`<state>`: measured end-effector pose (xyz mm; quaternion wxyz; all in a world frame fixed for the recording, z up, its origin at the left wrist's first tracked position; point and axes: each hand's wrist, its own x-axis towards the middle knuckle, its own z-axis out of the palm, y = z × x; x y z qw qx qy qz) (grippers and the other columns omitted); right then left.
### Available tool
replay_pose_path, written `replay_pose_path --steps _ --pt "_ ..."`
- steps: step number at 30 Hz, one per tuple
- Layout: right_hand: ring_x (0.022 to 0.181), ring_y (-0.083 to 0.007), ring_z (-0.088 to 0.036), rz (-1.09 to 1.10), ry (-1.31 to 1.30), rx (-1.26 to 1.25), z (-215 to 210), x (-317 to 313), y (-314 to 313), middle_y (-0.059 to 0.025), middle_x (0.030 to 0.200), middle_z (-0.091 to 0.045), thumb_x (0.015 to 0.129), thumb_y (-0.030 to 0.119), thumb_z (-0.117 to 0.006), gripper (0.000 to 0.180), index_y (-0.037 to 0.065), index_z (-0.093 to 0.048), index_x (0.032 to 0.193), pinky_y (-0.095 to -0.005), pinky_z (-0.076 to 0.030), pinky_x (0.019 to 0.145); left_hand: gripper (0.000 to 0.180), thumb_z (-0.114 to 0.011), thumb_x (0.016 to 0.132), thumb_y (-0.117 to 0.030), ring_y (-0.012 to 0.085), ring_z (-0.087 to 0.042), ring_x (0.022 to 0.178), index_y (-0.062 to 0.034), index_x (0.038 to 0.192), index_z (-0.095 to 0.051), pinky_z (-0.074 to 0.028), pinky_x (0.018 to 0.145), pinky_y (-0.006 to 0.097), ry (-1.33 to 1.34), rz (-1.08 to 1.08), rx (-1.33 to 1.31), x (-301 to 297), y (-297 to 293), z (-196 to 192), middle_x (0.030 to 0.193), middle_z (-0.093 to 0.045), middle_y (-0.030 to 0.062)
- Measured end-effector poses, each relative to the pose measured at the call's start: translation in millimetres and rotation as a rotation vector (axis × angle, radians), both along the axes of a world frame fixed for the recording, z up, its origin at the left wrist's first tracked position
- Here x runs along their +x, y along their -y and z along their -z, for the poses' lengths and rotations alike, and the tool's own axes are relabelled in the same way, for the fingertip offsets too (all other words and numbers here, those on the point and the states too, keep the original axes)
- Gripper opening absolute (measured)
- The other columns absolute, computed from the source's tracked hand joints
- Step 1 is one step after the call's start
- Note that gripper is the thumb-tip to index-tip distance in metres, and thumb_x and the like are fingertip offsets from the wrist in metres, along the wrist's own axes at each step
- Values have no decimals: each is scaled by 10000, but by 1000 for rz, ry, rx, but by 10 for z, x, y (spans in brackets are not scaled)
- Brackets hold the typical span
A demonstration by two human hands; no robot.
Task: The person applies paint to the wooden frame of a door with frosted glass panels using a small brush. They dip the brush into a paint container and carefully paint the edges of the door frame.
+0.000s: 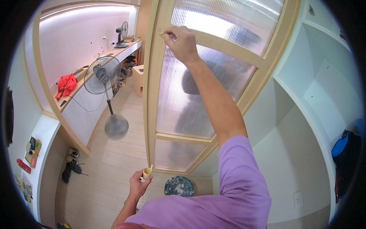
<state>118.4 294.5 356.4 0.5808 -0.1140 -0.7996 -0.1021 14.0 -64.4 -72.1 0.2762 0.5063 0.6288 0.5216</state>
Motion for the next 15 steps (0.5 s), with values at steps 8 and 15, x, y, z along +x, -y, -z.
replay_pose_path --steps 8,15 --pt "821 -249 -717 79 -31 -6 -58 -35 37 -145 856 -747 892 140 -749 143 32 -779 981 -365 -592 762 416 -850 814 -122 228 -682 892 -12 1204 -753 -548 809 358 -5 18 28 -16 -51 46 1017 -748 153" --pt "817 -254 -711 15 -66 -51 40 -18 4 -157 842 -742 880 150 -743 174 28 -781 997 -374 -582 756 410 -852 816 -125 221 -679 877 -15 1199 -755 -547 801 355 -17 14 24 -20 33 83 979 -744 149"
